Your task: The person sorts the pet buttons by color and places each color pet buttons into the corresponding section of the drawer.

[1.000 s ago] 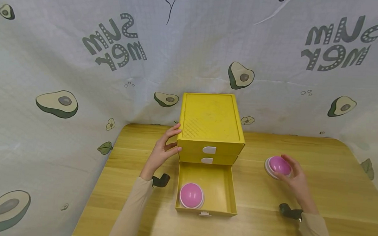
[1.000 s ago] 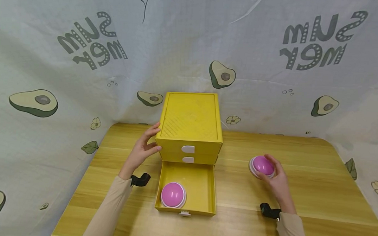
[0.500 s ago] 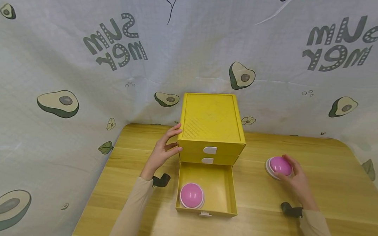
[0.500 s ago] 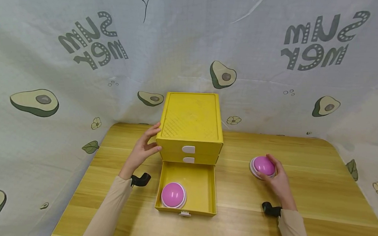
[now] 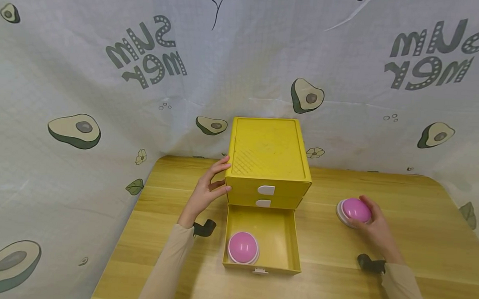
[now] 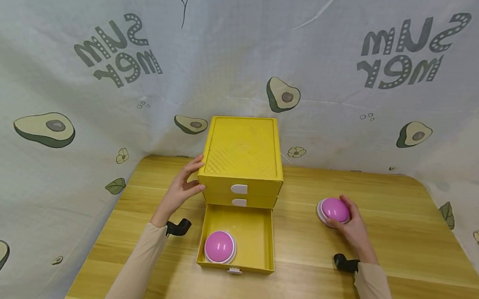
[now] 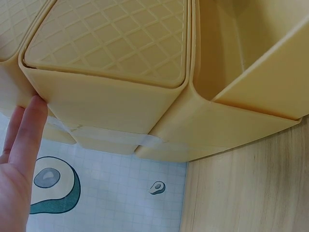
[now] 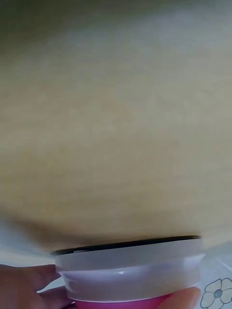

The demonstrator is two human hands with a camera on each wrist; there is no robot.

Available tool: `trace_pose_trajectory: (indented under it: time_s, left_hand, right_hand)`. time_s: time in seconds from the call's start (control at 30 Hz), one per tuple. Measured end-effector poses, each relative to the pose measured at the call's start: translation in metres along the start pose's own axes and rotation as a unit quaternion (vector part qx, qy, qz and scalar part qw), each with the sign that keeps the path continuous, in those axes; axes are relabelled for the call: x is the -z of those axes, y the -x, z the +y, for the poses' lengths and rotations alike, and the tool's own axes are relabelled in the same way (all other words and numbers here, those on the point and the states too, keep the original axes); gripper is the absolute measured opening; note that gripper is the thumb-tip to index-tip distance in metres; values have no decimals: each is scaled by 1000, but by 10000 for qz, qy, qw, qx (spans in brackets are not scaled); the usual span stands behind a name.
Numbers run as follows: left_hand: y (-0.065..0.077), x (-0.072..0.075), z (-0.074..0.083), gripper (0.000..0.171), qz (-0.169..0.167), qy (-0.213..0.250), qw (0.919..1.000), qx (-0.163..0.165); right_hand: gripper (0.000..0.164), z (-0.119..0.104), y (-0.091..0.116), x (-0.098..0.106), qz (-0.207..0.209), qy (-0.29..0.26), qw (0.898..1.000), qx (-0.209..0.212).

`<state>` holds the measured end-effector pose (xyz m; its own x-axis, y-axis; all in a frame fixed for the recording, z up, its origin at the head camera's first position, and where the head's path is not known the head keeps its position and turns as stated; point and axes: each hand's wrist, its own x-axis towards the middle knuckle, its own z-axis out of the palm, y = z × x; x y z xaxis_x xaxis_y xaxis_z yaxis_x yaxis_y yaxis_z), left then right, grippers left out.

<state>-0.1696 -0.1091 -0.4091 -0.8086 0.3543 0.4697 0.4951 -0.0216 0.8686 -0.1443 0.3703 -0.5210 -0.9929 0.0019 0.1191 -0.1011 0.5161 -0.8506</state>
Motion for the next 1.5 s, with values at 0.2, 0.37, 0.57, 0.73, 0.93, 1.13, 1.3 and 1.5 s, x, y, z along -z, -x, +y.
trace_pose_trajectory:
  time_s: [0.2,0.37,0.57,0.73,0.93,1.13,1.3,1.5]
  left_hand:
    - [-1,0,0,52,-16,-5,10000,-29]
    - [-1,1,0,52,-3,6,10000,-21]
    - [0,0,0,52,-10,43,10000,-7]
    - [0,1,1,51,3,40,10000,57]
    - [0,1,1,51,-4,29,9999,98]
    - [1,1,0,52,9,40,10000,77]
    - [1,1,0,52,7,59,10000,55]
    - [1,1,-1,52,-4,23,10000,-3]
  right_hand:
    - [84,0,0,1,-16,-17,10000,-92]
    - [83,-5,2,2,-50,-13,9994,-352]
    - [85,-16,2,2,-192,-67,9975,-681]
    - [83,-25,3,0,-112,-18,9989,-457]
    - [81,-35,5,-1,-85,-108,9998,-150]
    - [78,-46,7,-3,-186,-209,9996,-5]
    - [76,-57,12,-7,-159,-407,9985,333]
    - [75,-80,19,-12,-154,-494,9966,641]
